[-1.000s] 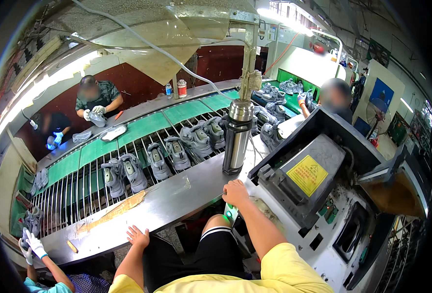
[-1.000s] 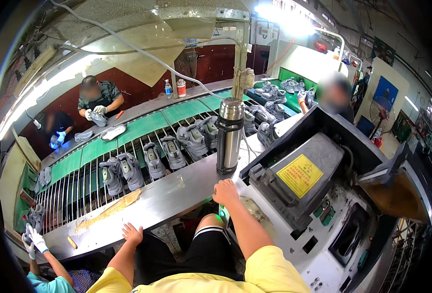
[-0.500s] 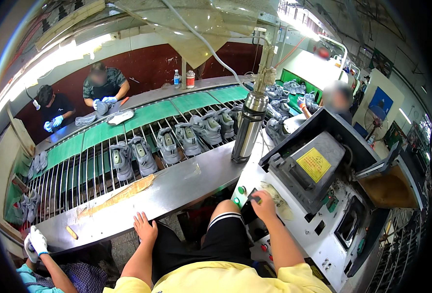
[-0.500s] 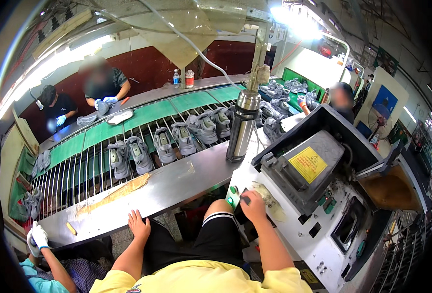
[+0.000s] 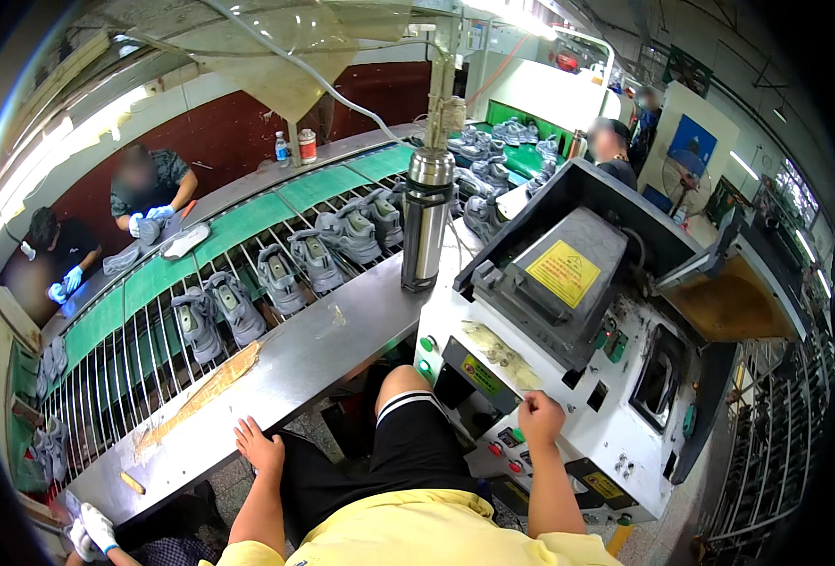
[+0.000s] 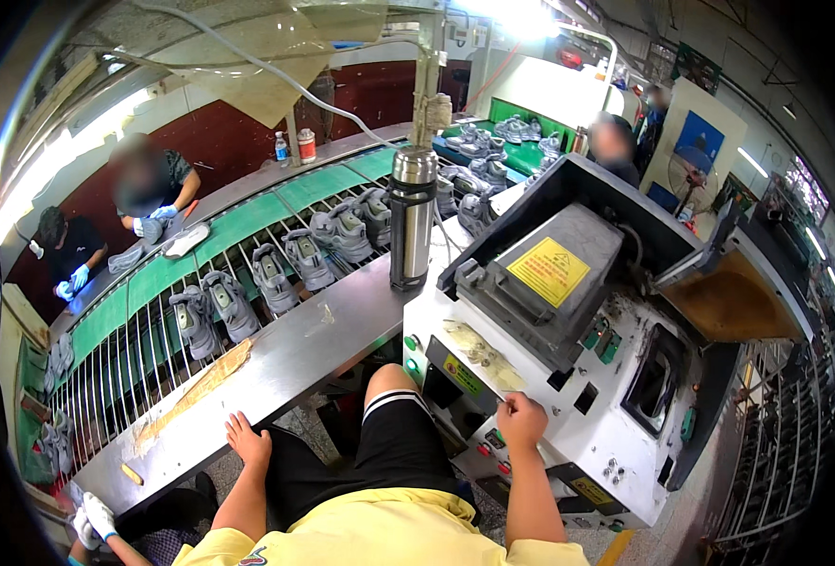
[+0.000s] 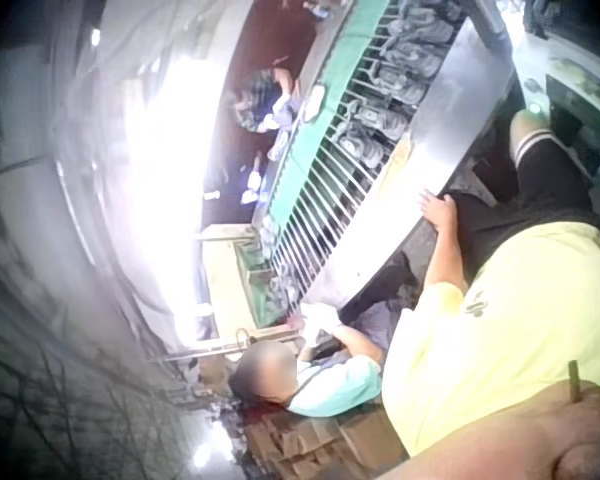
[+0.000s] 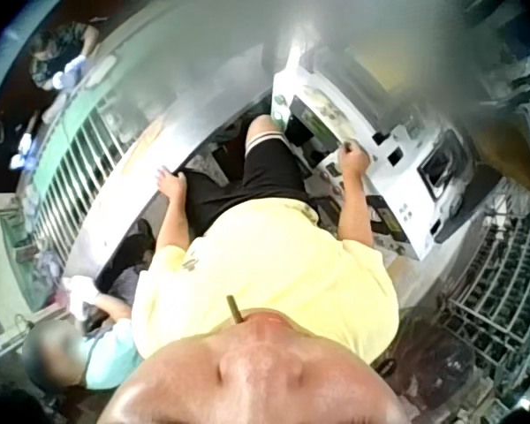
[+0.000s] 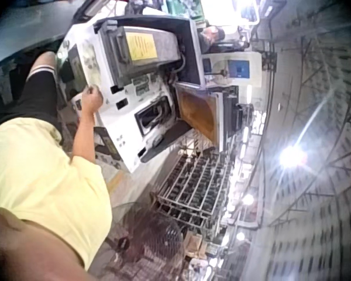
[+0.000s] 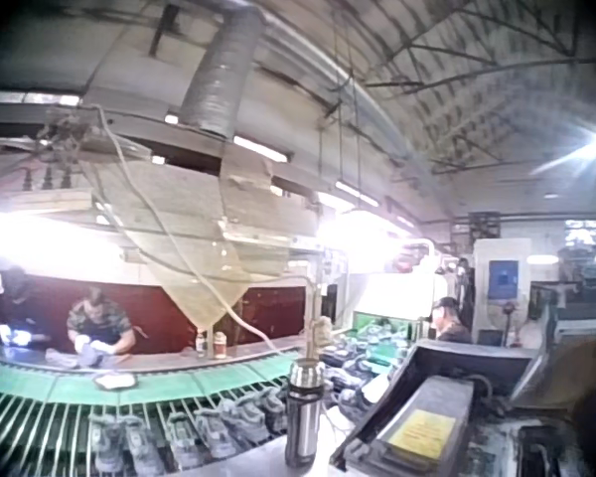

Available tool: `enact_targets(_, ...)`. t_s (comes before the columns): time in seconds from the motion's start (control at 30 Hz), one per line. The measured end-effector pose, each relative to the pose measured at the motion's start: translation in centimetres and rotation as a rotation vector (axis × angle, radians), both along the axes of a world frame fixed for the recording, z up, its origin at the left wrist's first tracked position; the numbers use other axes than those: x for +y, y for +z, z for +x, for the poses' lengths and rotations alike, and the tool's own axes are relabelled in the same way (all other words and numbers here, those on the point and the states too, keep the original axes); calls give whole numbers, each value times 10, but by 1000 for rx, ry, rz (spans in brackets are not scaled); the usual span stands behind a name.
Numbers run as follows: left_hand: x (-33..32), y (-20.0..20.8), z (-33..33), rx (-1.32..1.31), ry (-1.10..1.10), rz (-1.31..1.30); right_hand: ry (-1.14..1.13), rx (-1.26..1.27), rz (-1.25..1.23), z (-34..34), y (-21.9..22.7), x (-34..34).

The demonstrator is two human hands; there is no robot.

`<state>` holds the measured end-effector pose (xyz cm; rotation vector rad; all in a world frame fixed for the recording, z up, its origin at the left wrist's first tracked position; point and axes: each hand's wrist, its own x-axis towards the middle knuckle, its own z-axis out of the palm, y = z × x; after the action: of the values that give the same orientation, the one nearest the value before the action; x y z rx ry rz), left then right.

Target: The person operates a shoe-lasting machine by placing shoe uppers onto the molds and pressing buttons to activate the machine.

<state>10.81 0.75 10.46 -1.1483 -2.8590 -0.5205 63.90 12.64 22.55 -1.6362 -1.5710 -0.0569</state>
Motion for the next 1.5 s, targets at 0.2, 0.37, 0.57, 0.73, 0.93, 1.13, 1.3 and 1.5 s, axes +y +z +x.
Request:
enact_targets(0.2, 5, -4, -4, -3, 17, 38, -71, -153, 59, -14, 0, 9)
enact_targets(0.37, 4, -6, -2, 8, 18, 45, -93, -60, -30, -13, 6, 5)
enact_targets(0.57, -2, -7, -7, -1, 44, 42, -96, 226, -113, -23, 26, 30)
enact_targets(0.73, 1, 2, 0, -8, 31, 29, -151, -104, 22, 5, 60, 123)
enact_targets(0.93, -6, 2, 0, -15, 20, 35, -604, 24, -453, 48, 110, 284)
enact_targets(1.13, -6, -6, -5, -1, -34, 80, -721, 8, -823, 101, 108, 355)
enact_targets(1.3, -9, 1, -4, -27, 15, 82, -818, 173, -546, 85, 98, 343)
enact_targets(1.5, -4, 2, -2, -77, 45, 77, -829, 169, -15, 44, 100, 283)
